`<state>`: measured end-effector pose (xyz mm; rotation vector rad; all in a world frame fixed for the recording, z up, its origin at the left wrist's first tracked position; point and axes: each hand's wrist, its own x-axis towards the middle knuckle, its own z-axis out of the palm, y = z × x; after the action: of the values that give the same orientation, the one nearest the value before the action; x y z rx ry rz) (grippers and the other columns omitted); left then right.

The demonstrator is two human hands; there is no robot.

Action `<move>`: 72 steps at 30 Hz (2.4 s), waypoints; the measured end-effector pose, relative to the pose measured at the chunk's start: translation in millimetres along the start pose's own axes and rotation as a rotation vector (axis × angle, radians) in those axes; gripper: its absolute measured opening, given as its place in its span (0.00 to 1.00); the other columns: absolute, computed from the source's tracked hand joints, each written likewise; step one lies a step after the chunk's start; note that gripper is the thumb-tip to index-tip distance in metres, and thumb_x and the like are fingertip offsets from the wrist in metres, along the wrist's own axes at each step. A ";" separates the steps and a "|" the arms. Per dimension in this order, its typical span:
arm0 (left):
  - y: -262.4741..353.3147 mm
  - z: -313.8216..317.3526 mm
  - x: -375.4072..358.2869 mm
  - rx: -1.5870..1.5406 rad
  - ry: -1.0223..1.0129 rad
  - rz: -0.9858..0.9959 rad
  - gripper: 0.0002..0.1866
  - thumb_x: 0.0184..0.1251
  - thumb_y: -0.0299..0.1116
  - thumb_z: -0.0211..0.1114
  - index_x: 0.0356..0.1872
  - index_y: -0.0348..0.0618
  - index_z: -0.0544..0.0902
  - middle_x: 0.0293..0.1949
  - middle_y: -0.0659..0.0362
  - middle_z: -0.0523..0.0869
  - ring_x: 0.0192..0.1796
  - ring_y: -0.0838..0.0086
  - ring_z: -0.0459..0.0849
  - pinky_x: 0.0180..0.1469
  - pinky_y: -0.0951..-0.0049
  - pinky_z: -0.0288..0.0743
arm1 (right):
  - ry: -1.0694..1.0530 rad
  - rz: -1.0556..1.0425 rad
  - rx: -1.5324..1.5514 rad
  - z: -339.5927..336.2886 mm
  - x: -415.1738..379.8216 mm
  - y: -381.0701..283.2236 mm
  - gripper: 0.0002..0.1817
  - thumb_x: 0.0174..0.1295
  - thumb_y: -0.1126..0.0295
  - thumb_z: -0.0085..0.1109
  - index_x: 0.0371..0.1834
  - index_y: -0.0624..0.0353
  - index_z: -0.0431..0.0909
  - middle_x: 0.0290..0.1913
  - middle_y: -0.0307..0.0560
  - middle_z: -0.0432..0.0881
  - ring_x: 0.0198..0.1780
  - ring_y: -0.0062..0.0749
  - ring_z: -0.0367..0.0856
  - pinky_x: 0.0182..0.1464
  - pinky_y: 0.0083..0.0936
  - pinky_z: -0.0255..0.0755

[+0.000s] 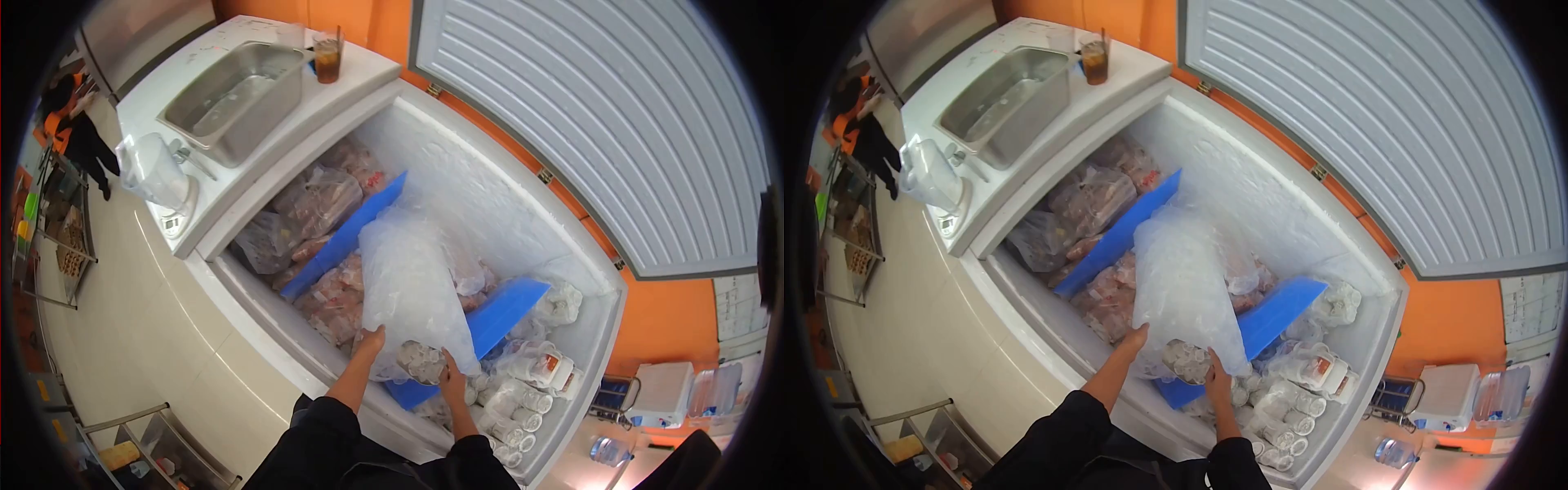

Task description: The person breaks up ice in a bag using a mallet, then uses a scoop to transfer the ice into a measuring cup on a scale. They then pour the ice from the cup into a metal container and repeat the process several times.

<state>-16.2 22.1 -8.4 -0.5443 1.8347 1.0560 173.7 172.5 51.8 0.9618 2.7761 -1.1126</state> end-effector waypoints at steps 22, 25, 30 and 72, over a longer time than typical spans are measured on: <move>-278.2 -396.6 -257.2 -0.797 0.884 0.417 0.14 0.58 0.36 0.55 0.40 0.38 0.75 0.36 0.57 0.78 0.41 0.72 0.76 0.46 0.73 0.68 | -0.453 -0.418 0.502 -8.3 137.3 -563.7 0.30 0.51 0.81 0.43 0.62 0.50 0.65 0.16 0.44 0.73 0.11 0.19 0.66 0.09 0.18 0.54; -337.3 -384.7 -264.9 -0.907 0.990 0.310 0.14 0.58 0.36 0.55 0.41 0.38 0.74 0.35 0.57 0.78 0.40 0.73 0.77 0.44 0.73 0.69 | -0.541 -0.420 0.481 17.5 168.3 -612.1 0.31 0.50 0.82 0.43 0.62 0.50 0.65 0.16 0.45 0.72 0.12 0.20 0.68 0.09 0.18 0.54; -412.7 -350.2 -237.6 -1.085 1.022 0.132 0.15 0.58 0.38 0.55 0.41 0.38 0.73 0.36 0.57 0.78 0.39 0.73 0.78 0.40 0.72 0.70 | -0.476 -0.413 0.268 40.4 190.0 -656.3 0.33 0.47 0.81 0.44 0.62 0.50 0.64 0.17 0.46 0.73 0.13 0.22 0.70 0.10 0.19 0.54; -174.7 -346.3 -216.5 -0.371 0.499 0.592 0.10 0.62 0.31 0.55 0.41 0.36 0.75 0.36 0.54 0.81 0.39 0.73 0.78 0.45 0.74 0.70 | -0.011 -0.014 0.177 -70.9 78.4 -214.5 0.09 0.55 0.70 0.51 0.25 0.66 0.76 0.16 0.49 0.77 0.14 0.25 0.74 0.17 0.23 0.67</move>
<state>42.3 -377.1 177.2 -0.5210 2.3254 1.8072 9.3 138.8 222.2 0.9481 2.7164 -1.3803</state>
